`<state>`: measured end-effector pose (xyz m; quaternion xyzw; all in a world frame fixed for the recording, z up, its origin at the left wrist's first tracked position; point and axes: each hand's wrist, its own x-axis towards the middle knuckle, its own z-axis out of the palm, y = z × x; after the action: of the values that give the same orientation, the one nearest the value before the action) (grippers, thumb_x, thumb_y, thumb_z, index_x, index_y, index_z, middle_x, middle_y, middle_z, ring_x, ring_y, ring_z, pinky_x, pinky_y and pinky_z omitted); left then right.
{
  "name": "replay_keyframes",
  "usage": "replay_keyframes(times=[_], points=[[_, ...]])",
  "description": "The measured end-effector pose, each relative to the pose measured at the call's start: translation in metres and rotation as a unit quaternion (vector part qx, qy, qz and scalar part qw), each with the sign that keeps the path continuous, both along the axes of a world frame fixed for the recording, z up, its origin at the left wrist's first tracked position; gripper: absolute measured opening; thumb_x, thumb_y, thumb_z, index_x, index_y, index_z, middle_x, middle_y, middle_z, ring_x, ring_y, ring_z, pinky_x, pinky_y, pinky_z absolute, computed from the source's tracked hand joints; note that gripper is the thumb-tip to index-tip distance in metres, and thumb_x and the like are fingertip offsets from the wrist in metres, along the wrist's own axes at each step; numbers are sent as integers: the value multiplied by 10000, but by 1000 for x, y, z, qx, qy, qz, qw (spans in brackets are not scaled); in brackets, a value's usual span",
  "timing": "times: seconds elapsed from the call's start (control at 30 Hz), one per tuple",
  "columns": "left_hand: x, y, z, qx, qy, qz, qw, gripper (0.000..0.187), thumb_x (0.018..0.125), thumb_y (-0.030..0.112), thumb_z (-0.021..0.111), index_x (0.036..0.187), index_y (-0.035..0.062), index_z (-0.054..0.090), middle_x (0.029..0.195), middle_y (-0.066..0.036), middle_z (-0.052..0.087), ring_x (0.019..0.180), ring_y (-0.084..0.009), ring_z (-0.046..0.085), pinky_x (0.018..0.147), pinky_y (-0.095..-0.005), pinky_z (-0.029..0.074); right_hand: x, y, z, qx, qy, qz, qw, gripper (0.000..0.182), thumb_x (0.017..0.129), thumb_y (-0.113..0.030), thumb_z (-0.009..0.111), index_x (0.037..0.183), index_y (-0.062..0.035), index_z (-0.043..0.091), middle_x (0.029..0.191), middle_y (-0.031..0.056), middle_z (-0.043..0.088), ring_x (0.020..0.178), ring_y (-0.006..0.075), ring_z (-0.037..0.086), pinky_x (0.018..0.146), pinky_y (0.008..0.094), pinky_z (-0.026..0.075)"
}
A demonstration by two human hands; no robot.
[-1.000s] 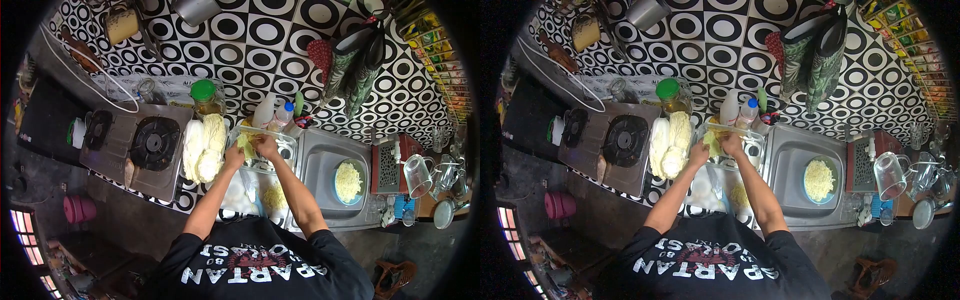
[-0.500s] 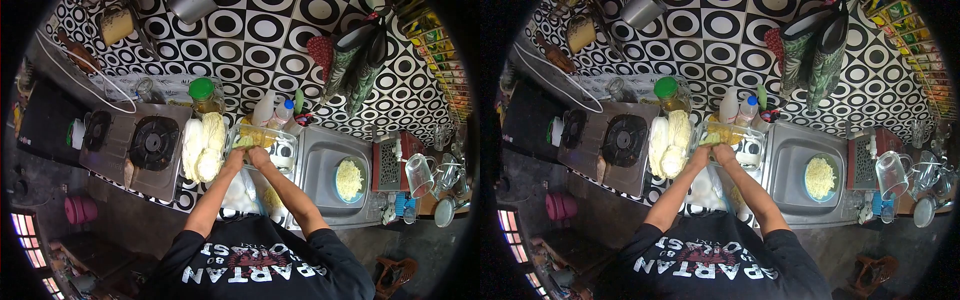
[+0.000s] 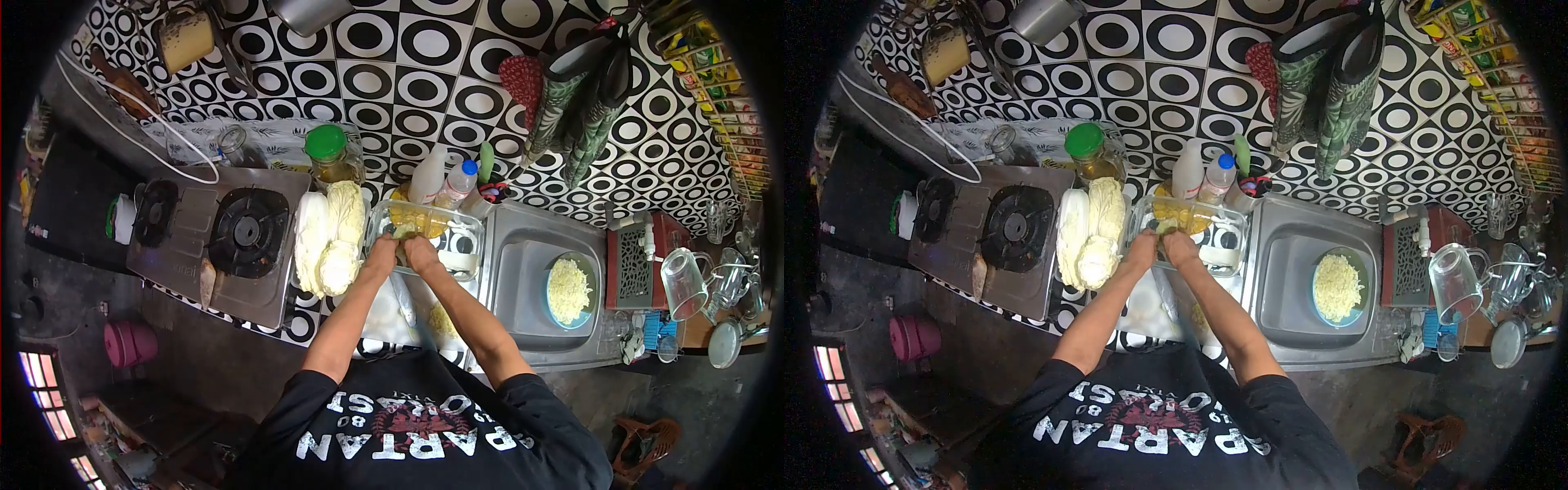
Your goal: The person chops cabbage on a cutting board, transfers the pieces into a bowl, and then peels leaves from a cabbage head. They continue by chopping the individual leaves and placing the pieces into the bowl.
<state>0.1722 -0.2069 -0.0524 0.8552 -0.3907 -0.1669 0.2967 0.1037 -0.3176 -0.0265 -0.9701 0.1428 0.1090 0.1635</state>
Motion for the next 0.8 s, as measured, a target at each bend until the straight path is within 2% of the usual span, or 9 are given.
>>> replay_keyframes(times=[0.1,0.27,0.37,0.43,0.5,0.6,0.7,0.77,0.8], points=[[-2,-1,13,11,51,17,998,228,666,-55,531,870,-5,620,1004,-207,569,891,-382,562,819,-401,467,-1,-3,1,6,7,-1,1000,164,735,-95,541,845,-24,640,854,200,636,825,347,617,737,388,502],[-7,-3,22,37,28,22,999,432,662,-30,588,1090,-2,539,1141,-203,478,1003,-380,512,879,-391,440,0,-7,21,13,-17,30,999,207,729,-98,540,903,-10,611,860,176,638,851,330,605,766,381,489],[-8,-7,23,78,27,3,997,540,669,-10,614,1187,11,466,1212,-202,420,1076,-381,470,912,-387,423,-2,-6,4,-59,-130,34,989,243,709,-90,547,936,-18,595,875,155,629,913,311,571,816,381,460],[-8,-9,30,98,59,11,993,546,672,-4,618,1195,19,460,1215,-205,425,1081,-382,468,917,-387,421,-1,-7,-19,-110,-182,126,969,240,726,-96,546,946,-23,610,926,129,630,954,264,554,909,361,398],[-9,-8,24,119,93,16,988,553,675,3,622,1202,28,455,1218,-209,430,1086,-384,466,922,-388,420,0,-10,-26,-87,-126,117,981,238,708,-93,552,930,-25,607,903,143,624,949,285,548,856,375,427],[-8,-4,-1,47,-9,29,998,485,694,-7,596,1163,10,472,1115,-230,468,970,-389,526,875,-399,454,1,-11,-19,-22,-32,83,996,237,692,-90,557,913,-19,605,885,164,617,942,314,547,795,399,459],[-1,-6,12,86,47,-26,995,437,715,-12,562,1144,4,483,1129,-250,493,995,-388,525,872,-394,453,-2,-10,14,56,2,41,998,255,696,-79,552,935,-2,594,909,187,611,935,339,554,788,415,465],[-5,-7,47,-48,396,170,901,419,708,-29,539,1125,-5,498,1159,-250,494,1018,-388,519,880,-383,446,-2,-10,15,93,-2,25,995,273,698,-68,548,958,8,583,929,203,605,931,356,557,789,420,466],[-3,-6,41,-49,396,170,901,419,708,-29,539,1125,-5,498,1159,-250,494,1018,-388,519,880,-383,446,-1,-9,5,58,-69,25,996,299,696,-67,567,985,5,566,921,204,609,911,355,576,791,398,474]])
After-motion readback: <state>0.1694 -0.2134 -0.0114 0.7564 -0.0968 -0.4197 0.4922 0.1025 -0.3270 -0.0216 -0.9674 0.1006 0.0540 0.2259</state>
